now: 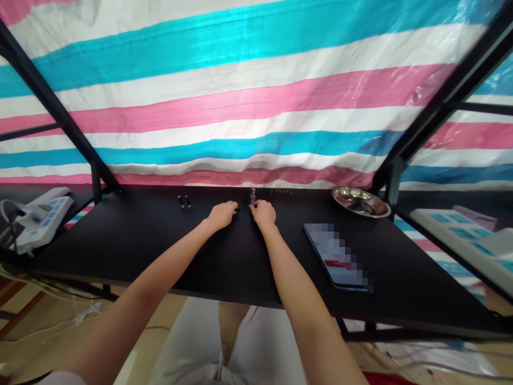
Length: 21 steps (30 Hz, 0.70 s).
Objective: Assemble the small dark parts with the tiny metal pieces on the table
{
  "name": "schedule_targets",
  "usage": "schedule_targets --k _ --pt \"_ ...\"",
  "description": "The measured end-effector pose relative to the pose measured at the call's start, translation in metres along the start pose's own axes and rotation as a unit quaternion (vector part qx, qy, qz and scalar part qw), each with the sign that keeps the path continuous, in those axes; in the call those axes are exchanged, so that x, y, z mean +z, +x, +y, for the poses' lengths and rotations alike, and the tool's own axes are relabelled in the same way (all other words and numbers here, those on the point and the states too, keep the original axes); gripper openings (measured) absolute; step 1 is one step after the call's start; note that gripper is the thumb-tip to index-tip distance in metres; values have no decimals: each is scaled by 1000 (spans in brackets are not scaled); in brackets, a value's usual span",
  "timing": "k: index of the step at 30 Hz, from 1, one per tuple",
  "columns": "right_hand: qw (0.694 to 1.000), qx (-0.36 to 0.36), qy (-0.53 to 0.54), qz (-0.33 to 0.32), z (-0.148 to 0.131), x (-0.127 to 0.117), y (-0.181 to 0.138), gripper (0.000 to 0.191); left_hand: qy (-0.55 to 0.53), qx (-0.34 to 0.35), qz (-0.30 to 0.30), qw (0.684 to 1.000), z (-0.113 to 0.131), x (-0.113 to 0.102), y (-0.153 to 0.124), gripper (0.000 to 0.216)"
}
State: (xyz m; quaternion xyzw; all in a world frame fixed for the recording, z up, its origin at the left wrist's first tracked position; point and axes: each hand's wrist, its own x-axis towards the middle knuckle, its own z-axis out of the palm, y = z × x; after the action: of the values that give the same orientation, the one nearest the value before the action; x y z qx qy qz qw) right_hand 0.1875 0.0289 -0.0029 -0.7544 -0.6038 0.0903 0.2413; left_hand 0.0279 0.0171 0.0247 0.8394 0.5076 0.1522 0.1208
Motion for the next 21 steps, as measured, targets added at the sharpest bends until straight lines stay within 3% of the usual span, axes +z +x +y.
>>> schedule_targets --k 4,7,12,21 --pt "1000 -1 -5 -3 1 -1 -1 28 -109 -74 68 989 0 14 17 18" --pt "1000 -10 -11 1 2 -1 -5 27 -153 -86 95 980 6 26 27 15" --pt "1000 -9 -10 -7 4 -5 -11 21 -126 -108 134 977 16 34 36 13" --pt "1000 -14 -8 -18 4 -7 -12 16 -83 -158 116 977 15 40 43 19"
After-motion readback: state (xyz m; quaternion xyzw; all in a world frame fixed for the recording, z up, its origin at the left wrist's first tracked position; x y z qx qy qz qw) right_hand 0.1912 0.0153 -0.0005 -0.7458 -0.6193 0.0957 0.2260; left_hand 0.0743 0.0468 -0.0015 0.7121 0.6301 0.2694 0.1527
